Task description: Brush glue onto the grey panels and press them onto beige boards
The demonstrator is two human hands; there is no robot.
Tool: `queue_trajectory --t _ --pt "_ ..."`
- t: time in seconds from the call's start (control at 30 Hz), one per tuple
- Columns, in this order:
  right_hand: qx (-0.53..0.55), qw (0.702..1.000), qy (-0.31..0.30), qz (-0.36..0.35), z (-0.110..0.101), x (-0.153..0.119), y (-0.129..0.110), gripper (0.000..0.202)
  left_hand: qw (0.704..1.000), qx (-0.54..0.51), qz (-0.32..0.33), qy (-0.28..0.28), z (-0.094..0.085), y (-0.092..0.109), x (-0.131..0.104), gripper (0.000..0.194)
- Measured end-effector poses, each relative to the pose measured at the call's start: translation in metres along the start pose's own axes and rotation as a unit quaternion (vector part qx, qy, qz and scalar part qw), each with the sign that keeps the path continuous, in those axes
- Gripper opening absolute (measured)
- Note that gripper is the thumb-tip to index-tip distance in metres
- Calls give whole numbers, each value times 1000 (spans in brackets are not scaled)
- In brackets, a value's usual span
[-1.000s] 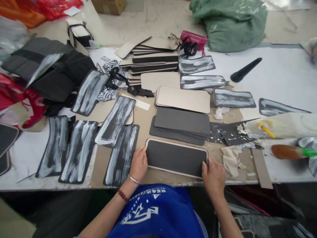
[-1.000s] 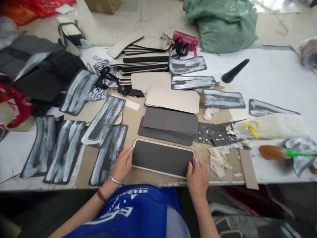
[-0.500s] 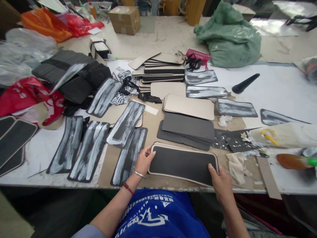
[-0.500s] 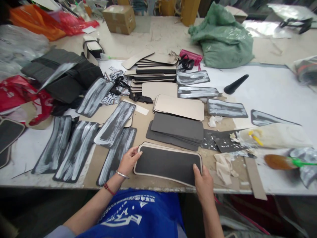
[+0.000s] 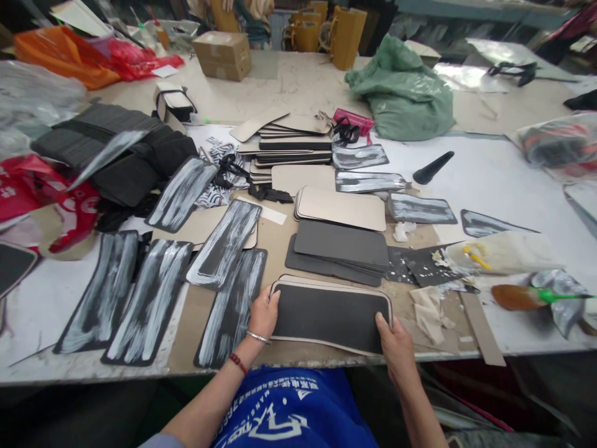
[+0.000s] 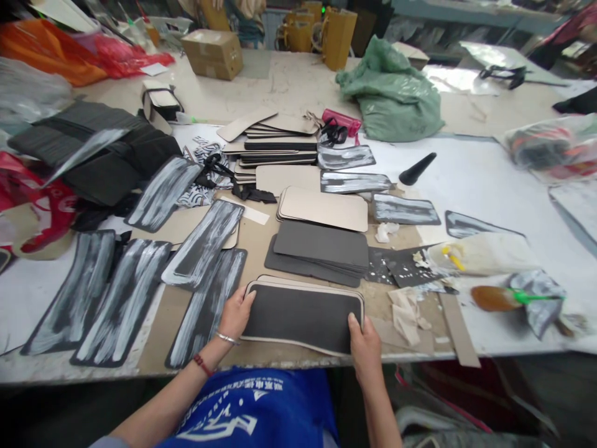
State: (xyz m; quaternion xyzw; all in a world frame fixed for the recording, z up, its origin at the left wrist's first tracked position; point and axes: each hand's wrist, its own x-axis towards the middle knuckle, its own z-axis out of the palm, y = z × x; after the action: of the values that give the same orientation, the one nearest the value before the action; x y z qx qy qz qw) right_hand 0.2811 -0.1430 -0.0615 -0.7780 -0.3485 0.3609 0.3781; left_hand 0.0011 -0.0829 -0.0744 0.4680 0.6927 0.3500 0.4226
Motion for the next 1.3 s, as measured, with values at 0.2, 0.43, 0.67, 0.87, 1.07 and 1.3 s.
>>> queue_trajectory --t 0.2,0.43,0.67,0.87,1.07,1.3 --pt "-47 998 23 -27 0 1 3 42 999 32 5 24 4 0 -3 20" --pt "-40 998 6 -49 -11 -3 -17 42 997 59 41 24 -3 1 -6 21" --pt "-21 984 -102 -146 -28 -12 -91 40 955 101 267 -80 -18 70 -5 74" --pt "-60 955 -192 -216 -32 -1 -172 34 938 -5 176 -298 -23 117 8 19" --pt "251 945 -187 -91 -4 4 -170 54 958 -145 94 -226 -27 123 5 24" --pt "343 909 -235 16 69 -32 -140 49 963 -232 38 -132 -17 115 1 32"
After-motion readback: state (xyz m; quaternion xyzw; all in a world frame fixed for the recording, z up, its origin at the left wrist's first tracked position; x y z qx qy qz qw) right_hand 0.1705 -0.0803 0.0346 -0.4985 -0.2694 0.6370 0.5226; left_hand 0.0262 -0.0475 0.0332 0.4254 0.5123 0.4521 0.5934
